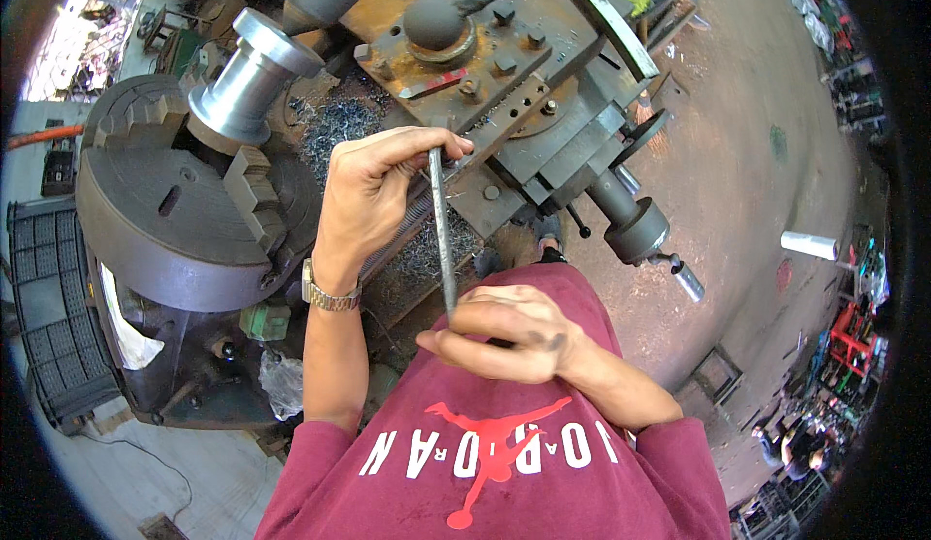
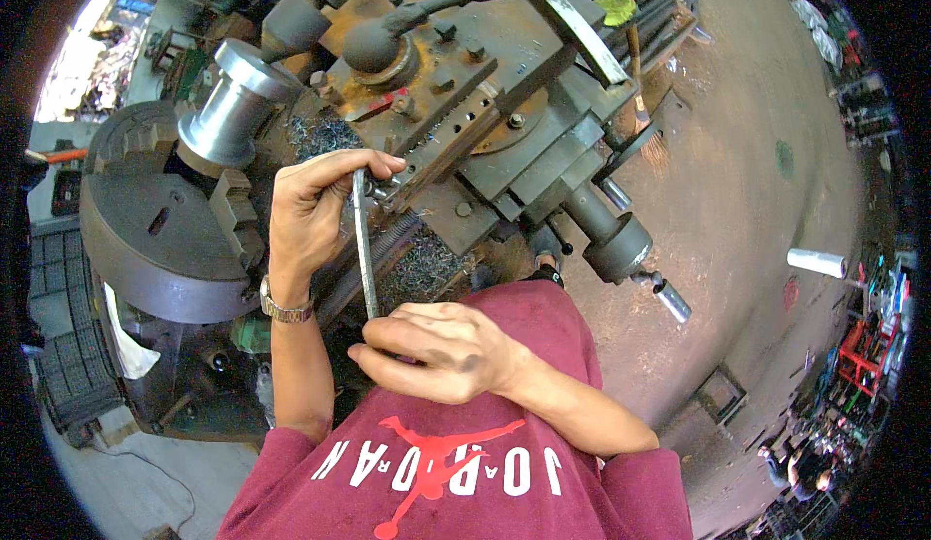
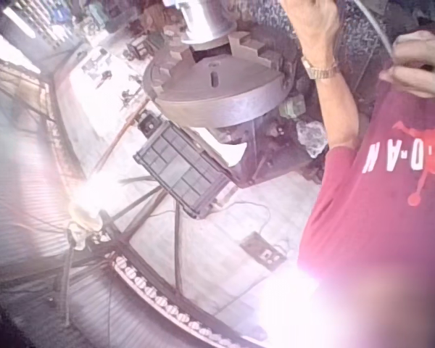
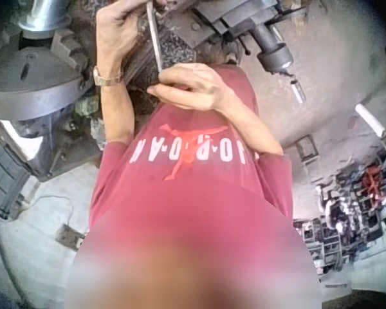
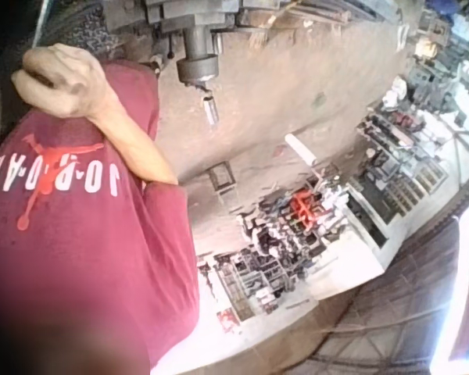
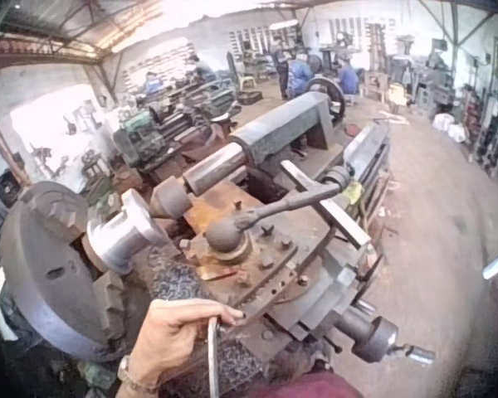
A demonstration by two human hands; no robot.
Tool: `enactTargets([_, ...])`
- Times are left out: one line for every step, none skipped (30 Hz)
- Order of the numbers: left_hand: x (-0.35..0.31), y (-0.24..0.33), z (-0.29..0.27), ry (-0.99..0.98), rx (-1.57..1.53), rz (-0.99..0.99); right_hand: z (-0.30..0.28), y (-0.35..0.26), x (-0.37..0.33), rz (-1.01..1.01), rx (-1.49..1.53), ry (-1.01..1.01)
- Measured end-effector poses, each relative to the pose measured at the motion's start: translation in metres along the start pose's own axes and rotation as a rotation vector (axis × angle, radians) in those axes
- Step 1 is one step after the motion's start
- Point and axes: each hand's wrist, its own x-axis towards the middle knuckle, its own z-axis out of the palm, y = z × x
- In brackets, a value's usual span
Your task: The person uses an Allen key to loosen and tighten set screws on a lathe tool post, then repositions the tool and secures it. The person repeats this adjustment process several times while standing at the lathe.
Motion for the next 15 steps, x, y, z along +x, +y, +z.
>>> enactTargets([0.001,-0.001,0.000,0.006,-0.024,0.004,0.002,0.001,-0.001,-0.010,0.012,0.069])
enactTargets([0.001,-0.002,0.001,0.000,-0.032,-0.010,0.004,0.001,-0.002,-0.015,-0.005,0.095])
enactTargets([0.001,-0.002,0.001,-0.006,-0.040,-0.021,0.003,0.000,-0.003,-0.019,-0.002,0.081])
enactTargets([0.001,-0.003,0.002,0.004,-0.009,-0.012,-0.001,0.000,-0.003,-0.002,0.003,0.087])
enactTargets([0.000,-0.004,0.002,-0.004,-0.007,-0.014,-0.005,0.000,-0.003,0.011,0.007,0.060])
enactTargets([-0.001,-0.004,0.002,-0.003,-0.001,-0.020,-0.012,0.001,-0.002,0.029,0.008,0.166])
enactTargets([-0.002,-0.004,0.002,0.005,0.003,-0.034,-0.021,0.003,0.000,0.022,0.003,0.210])
enactTargets([-0.003,-0.005,0.002,0.015,0.010,-0.008,-0.042,0.008,0.001,0.121,-0.062,0.211])
enactTargets([-0.005,-0.005,0.002,0.035,0.022,-0.025,-0.053,0.016,0.005,0.219,-0.067,0.345])
enactTargets([-0.007,-0.004,0.002,0.052,0.034,-0.042,-0.067,0.024,0.009,0.436,0.068,0.484])
enactTargets([-0.007,-0.004,0.003,0.059,0.044,-0.054,-0.075,0.036,0.015,0.605,0.309,0.785])
enactTargets([-0.008,-0.003,0.003,0.069,0.049,-0.092,-0.079,0.054,0.023,0.646,0.248,0.761])
enactTargets([-0.007,-0.003,0.004,0.090,0.001,-0.080,-0.082,0.072,0.032,0.638,0.234,0.718])
enactTargets([-0.007,-0.003,0.006,0.111,-0.048,-0.072,-0.083,0.091,0.041,0.672,0.290,0.726])
enactTargets([-0.007,-0.002,0.008,0.127,-0.089,-0.085,-0.080,0.108,0.050,0.688,0.367,0.738])
